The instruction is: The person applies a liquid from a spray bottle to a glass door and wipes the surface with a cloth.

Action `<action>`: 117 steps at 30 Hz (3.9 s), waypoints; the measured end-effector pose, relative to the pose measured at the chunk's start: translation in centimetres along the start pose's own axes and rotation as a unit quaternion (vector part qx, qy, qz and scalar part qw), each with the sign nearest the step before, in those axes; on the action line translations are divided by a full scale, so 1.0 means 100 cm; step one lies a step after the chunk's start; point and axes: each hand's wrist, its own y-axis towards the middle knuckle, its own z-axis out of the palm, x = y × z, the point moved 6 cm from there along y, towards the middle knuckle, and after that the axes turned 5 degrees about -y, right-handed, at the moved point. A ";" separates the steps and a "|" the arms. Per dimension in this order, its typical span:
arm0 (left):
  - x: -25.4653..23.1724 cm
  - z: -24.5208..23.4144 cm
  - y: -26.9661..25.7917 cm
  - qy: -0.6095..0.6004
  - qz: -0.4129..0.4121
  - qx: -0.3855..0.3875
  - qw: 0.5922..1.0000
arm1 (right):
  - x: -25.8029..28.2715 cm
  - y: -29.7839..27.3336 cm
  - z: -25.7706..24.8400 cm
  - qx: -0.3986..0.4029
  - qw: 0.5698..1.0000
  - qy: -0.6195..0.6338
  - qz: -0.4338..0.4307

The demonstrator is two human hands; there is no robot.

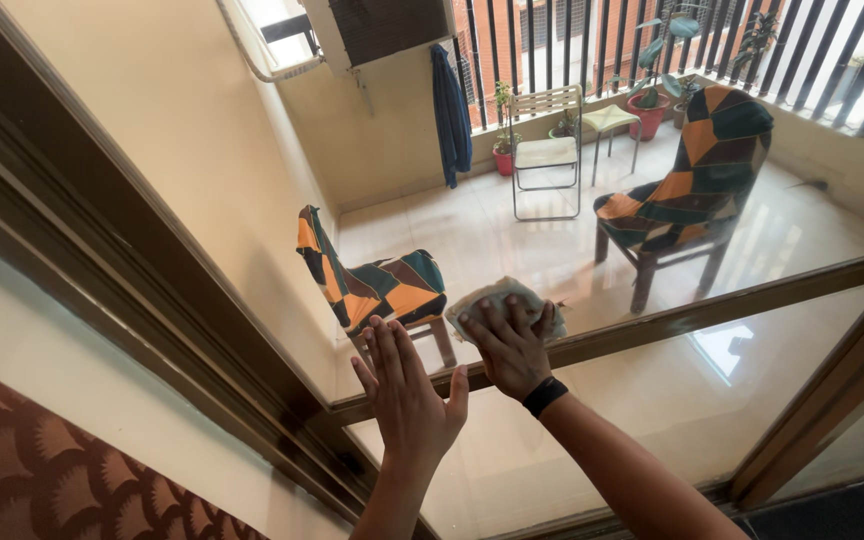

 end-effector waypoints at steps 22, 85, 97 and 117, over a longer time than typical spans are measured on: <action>0.037 -0.042 -0.016 -0.013 -0.050 -0.036 0.998 | 0.144 0.058 0.013 0.052 0.971 0.039 -0.229; -0.104 0.058 0.013 -0.052 0.005 -0.031 0.998 | -0.055 0.075 -0.084 -0.096 0.991 -0.031 -0.093; -0.073 0.063 0.005 -0.024 0.001 0.008 1.000 | -0.039 0.010 -0.044 -0.049 0.965 -0.067 -0.248; -0.083 0.061 0.022 -0.068 0.043 0.017 0.997 | -0.099 0.021 -0.067 -0.058 0.979 -0.080 -0.181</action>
